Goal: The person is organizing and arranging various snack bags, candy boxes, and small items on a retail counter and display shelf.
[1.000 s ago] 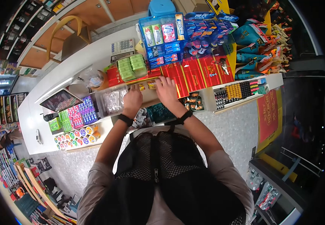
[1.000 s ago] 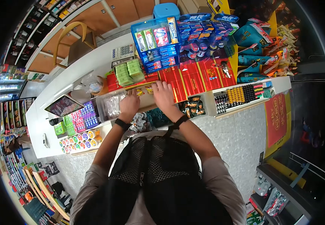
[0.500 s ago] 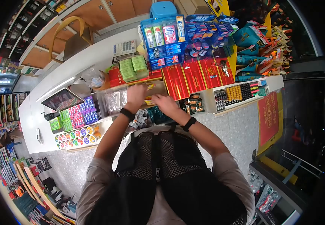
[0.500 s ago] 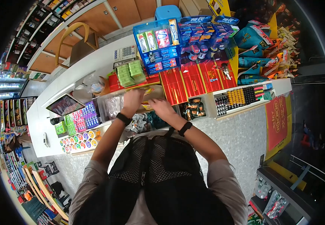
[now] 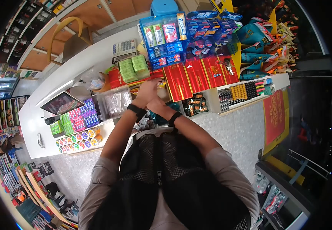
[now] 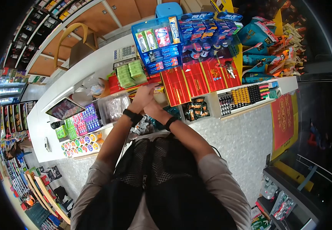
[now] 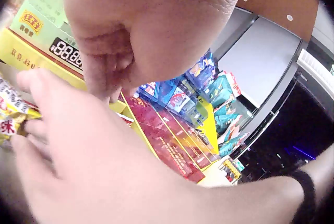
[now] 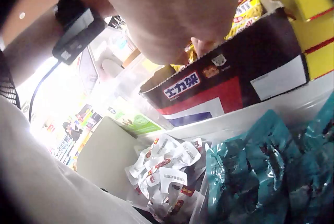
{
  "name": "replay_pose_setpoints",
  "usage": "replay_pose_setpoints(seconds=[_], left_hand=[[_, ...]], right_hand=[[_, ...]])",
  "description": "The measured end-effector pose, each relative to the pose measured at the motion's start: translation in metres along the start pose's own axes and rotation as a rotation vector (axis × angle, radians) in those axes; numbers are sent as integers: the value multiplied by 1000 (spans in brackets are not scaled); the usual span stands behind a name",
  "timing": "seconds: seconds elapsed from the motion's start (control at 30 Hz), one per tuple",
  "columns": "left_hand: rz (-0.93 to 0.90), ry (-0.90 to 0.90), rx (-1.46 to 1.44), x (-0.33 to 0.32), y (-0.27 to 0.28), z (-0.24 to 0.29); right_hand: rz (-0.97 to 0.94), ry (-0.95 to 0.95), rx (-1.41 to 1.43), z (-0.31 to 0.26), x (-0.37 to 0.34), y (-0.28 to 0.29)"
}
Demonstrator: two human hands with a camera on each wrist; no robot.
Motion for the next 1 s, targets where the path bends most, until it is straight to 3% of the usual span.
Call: replay_pose_setpoints(seconds=[0.03,0.07,0.13,0.2,0.23,0.27,0.33,0.37,0.43,0.6,0.67,0.73,0.8,0.83,0.93,1.0], left_hand=[[64,34,40,-9,15,3],[131,65,82,-19,31,7],[156,74,115,-35,55,18],[188,234,285,-56,67,4],[197,202,352,-61,63,-6],[204,203,351,-65,57,-16],[-21,318,527,-70,40,-38],[-14,319,531,-68,44,-39],[-227,354,575,-65,30,-47],[-208,344,629,-73,27,-61],[-163,327,601,-72,37,-52],[-55,196,498,-66,40,-29],[-100,146,485,-53,29,-17],[-142,92,481,-44,20,-11],[-100,34,471,-22,13,-4],[-59,40,337,-25,15,-12]], right_hand=[[-210,-154,219,11,3,-9],[-207,-150,218,9,-1,14],[254,63,-183,-21,-27,124],[325,-46,-145,-7,-27,160],[391,-123,-167,2,-23,176],[391,-118,-172,7,-18,177],[352,-285,-254,29,-9,170],[354,-269,-261,29,-8,166],[380,-240,-278,27,-8,162],[344,-176,-295,20,-17,157],[308,-122,-115,12,-26,160],[200,-149,-70,5,-37,159],[28,-196,71,-5,-38,142],[107,-103,144,-17,-36,148],[55,-207,195,-12,-19,115],[72,-153,252,-5,-14,94]])
Point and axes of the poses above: each hand's wrist, its own x-axis towards the middle knuckle, its own y-axis out of the back of the hand, z = x × y, the point moved 10 cm from there along x, towards the middle knuckle, and after that the axes turned 11 degrees about -y, right-handed, at the moved point
